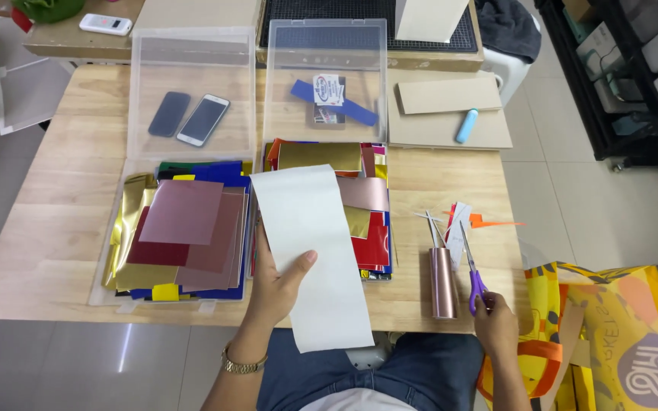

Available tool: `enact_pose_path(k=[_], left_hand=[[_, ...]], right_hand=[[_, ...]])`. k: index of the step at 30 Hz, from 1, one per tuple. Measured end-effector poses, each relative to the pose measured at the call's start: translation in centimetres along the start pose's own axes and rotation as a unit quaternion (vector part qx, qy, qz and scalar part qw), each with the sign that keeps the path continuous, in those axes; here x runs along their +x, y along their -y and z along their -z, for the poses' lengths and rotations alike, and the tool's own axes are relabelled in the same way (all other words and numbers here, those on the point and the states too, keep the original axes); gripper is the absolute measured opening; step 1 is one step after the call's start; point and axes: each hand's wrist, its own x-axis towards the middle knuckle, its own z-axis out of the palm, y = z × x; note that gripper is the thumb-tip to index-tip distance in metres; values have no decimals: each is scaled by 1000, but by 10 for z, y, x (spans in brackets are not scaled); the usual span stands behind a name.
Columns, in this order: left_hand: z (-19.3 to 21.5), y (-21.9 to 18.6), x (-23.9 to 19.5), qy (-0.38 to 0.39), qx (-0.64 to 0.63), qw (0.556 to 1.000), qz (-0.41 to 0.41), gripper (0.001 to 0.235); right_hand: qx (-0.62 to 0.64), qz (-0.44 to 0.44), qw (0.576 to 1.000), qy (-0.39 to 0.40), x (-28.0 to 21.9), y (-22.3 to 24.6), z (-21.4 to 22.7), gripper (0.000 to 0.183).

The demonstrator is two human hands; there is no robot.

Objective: Sorting, aligning, and cutting various colored foil sheets on a wooden table.

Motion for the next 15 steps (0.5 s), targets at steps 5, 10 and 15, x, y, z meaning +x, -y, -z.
enact_pose_path(k=[5,10,15], left_hand=[[-7,-7,2,10,-110,993,-42,80],[-13,-11,9,-26,-137,990,-4,80],[-11,-11,6,12,-105,993,-56,78]], right_hand=[[277,32,960,-30,-41,9,8,35],[469,75,862,179,-104,32,13,54],[476,137,765,411,-133,50,22,77]])
